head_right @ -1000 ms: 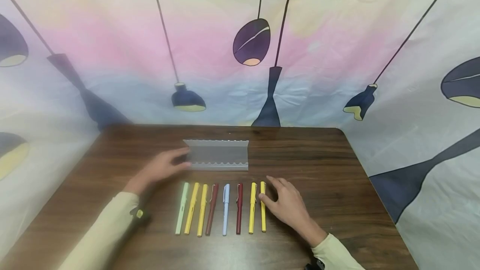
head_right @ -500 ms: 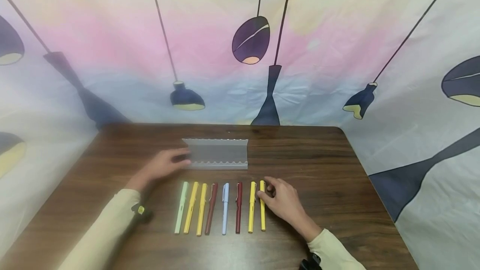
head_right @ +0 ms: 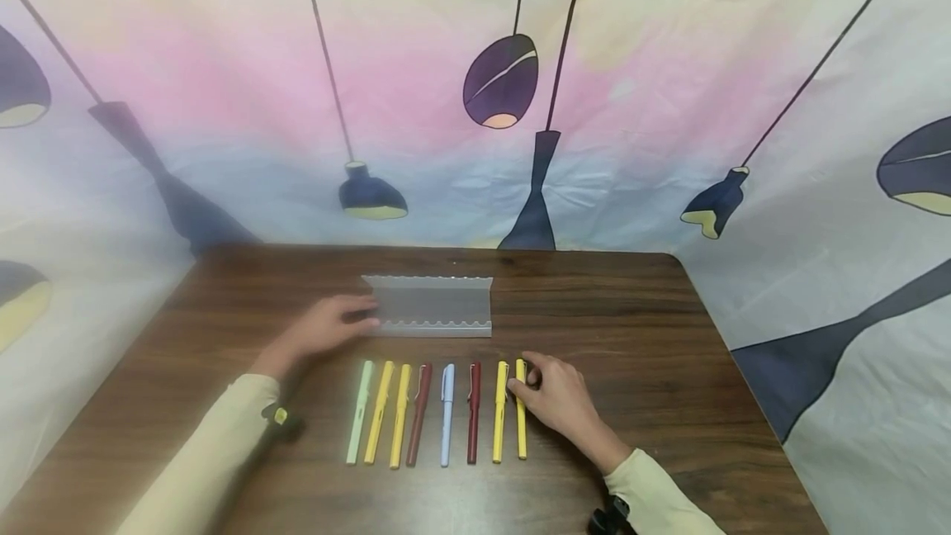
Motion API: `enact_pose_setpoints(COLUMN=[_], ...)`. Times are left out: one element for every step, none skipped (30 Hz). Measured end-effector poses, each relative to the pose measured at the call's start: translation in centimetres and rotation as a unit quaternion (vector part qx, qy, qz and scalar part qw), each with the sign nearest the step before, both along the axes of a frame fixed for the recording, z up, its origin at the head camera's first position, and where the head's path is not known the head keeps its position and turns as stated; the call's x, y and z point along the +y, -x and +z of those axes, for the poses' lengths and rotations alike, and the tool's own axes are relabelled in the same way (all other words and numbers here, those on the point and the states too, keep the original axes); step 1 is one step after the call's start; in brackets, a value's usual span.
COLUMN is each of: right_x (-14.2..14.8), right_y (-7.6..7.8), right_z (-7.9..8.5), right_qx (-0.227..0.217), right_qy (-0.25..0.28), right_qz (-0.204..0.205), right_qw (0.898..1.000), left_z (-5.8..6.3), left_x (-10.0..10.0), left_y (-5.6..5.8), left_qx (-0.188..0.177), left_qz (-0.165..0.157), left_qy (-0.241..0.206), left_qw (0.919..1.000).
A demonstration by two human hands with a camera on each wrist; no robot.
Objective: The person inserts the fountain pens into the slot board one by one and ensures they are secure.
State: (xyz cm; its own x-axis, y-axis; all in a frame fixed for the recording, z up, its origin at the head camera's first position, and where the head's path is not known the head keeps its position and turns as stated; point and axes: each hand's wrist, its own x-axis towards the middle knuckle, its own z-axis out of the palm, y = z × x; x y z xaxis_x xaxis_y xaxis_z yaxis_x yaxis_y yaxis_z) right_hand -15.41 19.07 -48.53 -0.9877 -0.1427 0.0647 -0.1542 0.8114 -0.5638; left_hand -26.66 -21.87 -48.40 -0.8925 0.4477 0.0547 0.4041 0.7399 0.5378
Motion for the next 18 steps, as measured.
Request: enact_pose_setpoints(right_x=[-0.05, -0.1, -0.16, -0.19, -0.22, -0.24, -0.26, -0.29, -0.29, -0.29, -0.29, -0.28, -0.28, -0.29, -0.28, -0.29, -0.3, -0.31], right_y=[0.03, 0.05, 0.08, 0.09, 0.1, 0.11, 0.11, 0.1, 0.1, 0.09, 0.08, 0.09, 0.09, 0.1, 0.12, 0.13, 0.13, 0.14], right_z=[-0.02, -0.03, -0.04, -0.06, -0.08, -0.11, -0.12, -0.13, -0.14, -0.14, -0.15, -0.16, -0.17, -0.17, -0.18, -0.17, -0.19, -0.18], right_qx=[-0.003, -0.006, -0.009, -0.011, -0.014, -0.017, -0.019, -0.02, -0.022, -0.024, -0.026, -0.028, -0.029, -0.027, -0.027, -0.027, -0.025, -0.024], right_qy=[0.003, 0.007, 0.008, 0.009, 0.01, 0.01, 0.01, 0.009, 0.008, 0.008, 0.008, 0.009, 0.008, 0.009, 0.01, 0.01, 0.01, 0.011], right_qz=[0.0, 0.0, 0.0, -0.001, -0.001, -0.002, -0.003, -0.004, -0.005, -0.006, -0.007, -0.008, -0.009, -0.009, -0.009, -0.01, -0.009, -0.009], right_qw=[1.0, 1.0, 1.0, 1.0, 1.0, 1.0, 1.0, 1.0, 1.0, 1.0, 1.0, 1.0, 1.0, 1.0, 1.0, 1.0, 1.0, 1.0], left_z=[-0.04, -0.09, -0.16, -0.21, -0.27, -0.33, -0.38, -0.41, -0.45, -0.46, -0.45, -0.46, -0.44, -0.42, -0.39, -0.36, -0.32, -0.28], left_x=[-0.02, -0.05, -0.06, -0.06, -0.07, -0.07, -0.09, -0.11, -0.13, -0.15, -0.15, -0.15, -0.15, -0.14, -0.12, -0.1, -0.07, -0.05], left_y=[0.03, 0.05, 0.08, 0.09, 0.11, 0.12, 0.12, 0.12, 0.12, 0.13, 0.12, 0.13, 0.14, 0.14, 0.15, 0.14, 0.14, 0.12], left_qx=[0.0, 0.001, 0.001, 0.001, 0.001, 0.001, 0.002, 0.002, 0.002, 0.001, -0.001, -0.001, -0.002, -0.003, -0.003, -0.003, -0.004, -0.003], left_qz=[0.0, 0.0, 0.0, 0.0, 0.001, 0.001, 0.002, 0.003, 0.003, 0.004, 0.006, 0.006, 0.007, 0.007, 0.007, 0.008, 0.008, 0.007], left_qy=[0.001, 0.001, 0.002, 0.002, 0.003, 0.004, 0.004, 0.005, 0.006, 0.006, 0.005, 0.005, 0.004, 0.004, 0.003, 0.002, 0.001, 0.001], left_qw=[1.0, 1.0, 1.0, 1.0, 1.0, 1.0, 1.0, 1.0, 1.0, 1.0, 1.0, 1.0, 1.0, 1.0, 1.0, 1.0, 1.0, 1.0])
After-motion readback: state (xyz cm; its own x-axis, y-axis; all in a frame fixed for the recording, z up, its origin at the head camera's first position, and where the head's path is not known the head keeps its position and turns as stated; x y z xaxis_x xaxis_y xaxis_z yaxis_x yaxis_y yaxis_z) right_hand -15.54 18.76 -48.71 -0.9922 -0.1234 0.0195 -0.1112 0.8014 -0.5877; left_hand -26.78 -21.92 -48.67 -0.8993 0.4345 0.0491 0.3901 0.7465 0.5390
